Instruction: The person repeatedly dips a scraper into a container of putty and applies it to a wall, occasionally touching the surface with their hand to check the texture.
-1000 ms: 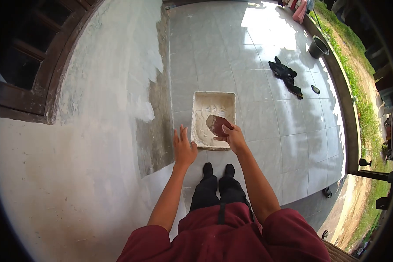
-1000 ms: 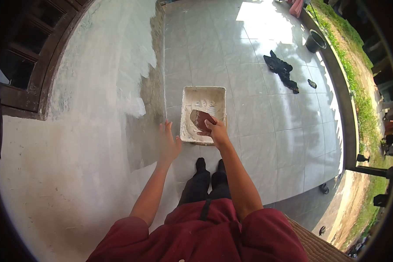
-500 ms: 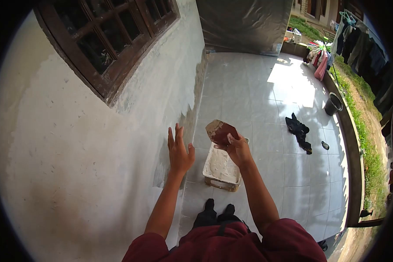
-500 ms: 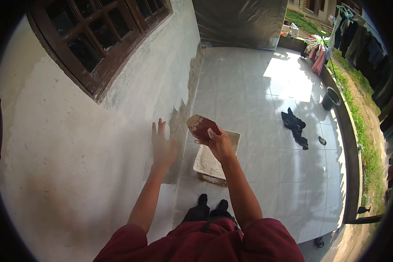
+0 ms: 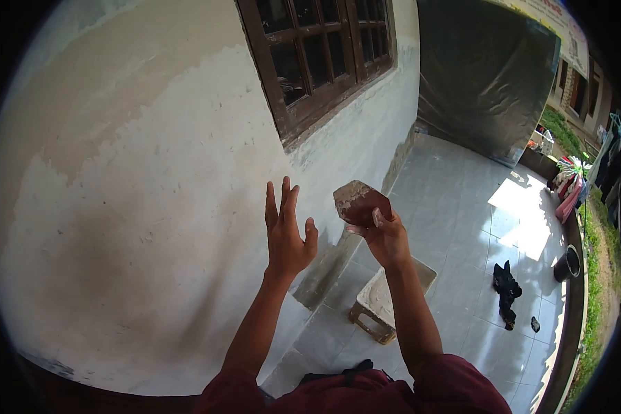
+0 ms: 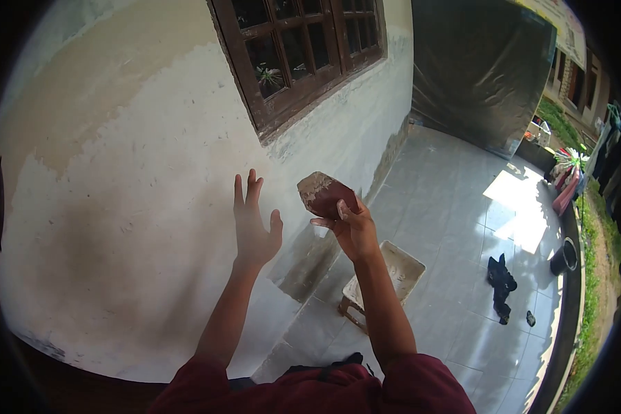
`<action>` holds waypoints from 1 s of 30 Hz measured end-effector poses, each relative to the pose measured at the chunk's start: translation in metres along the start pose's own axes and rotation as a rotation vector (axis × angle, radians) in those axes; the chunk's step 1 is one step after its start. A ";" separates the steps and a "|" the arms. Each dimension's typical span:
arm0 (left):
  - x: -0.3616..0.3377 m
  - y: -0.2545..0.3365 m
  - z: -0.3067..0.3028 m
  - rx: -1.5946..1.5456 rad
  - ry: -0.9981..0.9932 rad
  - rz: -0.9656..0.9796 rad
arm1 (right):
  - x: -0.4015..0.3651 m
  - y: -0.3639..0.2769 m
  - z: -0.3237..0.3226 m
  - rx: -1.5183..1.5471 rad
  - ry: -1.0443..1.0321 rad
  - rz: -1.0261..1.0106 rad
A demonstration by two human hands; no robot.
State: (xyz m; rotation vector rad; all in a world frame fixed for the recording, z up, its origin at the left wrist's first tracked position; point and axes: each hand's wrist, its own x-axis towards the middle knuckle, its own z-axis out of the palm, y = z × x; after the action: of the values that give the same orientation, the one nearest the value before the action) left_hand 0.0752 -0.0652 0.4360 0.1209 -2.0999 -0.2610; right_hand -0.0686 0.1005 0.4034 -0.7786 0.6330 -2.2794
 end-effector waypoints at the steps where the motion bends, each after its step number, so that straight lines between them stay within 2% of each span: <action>1: 0.000 -0.002 -0.014 0.029 0.017 -0.015 | 0.005 0.005 0.011 0.008 -0.032 0.013; 8: -0.005 -0.016 -0.118 0.136 0.106 0.018 | 0.028 0.052 0.098 0.076 -0.234 0.073; 12: -0.016 -0.017 -0.186 0.229 0.199 0.057 | 0.027 0.073 0.157 0.096 -0.274 0.081; 24: -0.055 -0.020 -0.357 0.667 0.295 0.054 | 0.020 0.120 0.304 0.039 -0.469 -0.077; 26: -0.060 -0.022 -0.378 0.724 0.305 0.053 | 0.015 0.119 0.331 -0.174 -0.347 -0.201; 28: -0.063 -0.022 -0.396 0.761 0.308 0.047 | 0.023 0.130 0.341 -0.239 -0.372 -0.280; 30: -0.064 -0.025 -0.412 0.816 0.333 0.050 | 0.030 0.136 0.359 -0.538 -0.358 -0.716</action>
State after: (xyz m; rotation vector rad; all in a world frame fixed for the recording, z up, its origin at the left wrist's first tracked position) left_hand 0.4601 -0.1331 0.5821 0.5510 -1.7553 0.6209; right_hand 0.2091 -0.0944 0.5863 -1.8748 0.9102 -2.4838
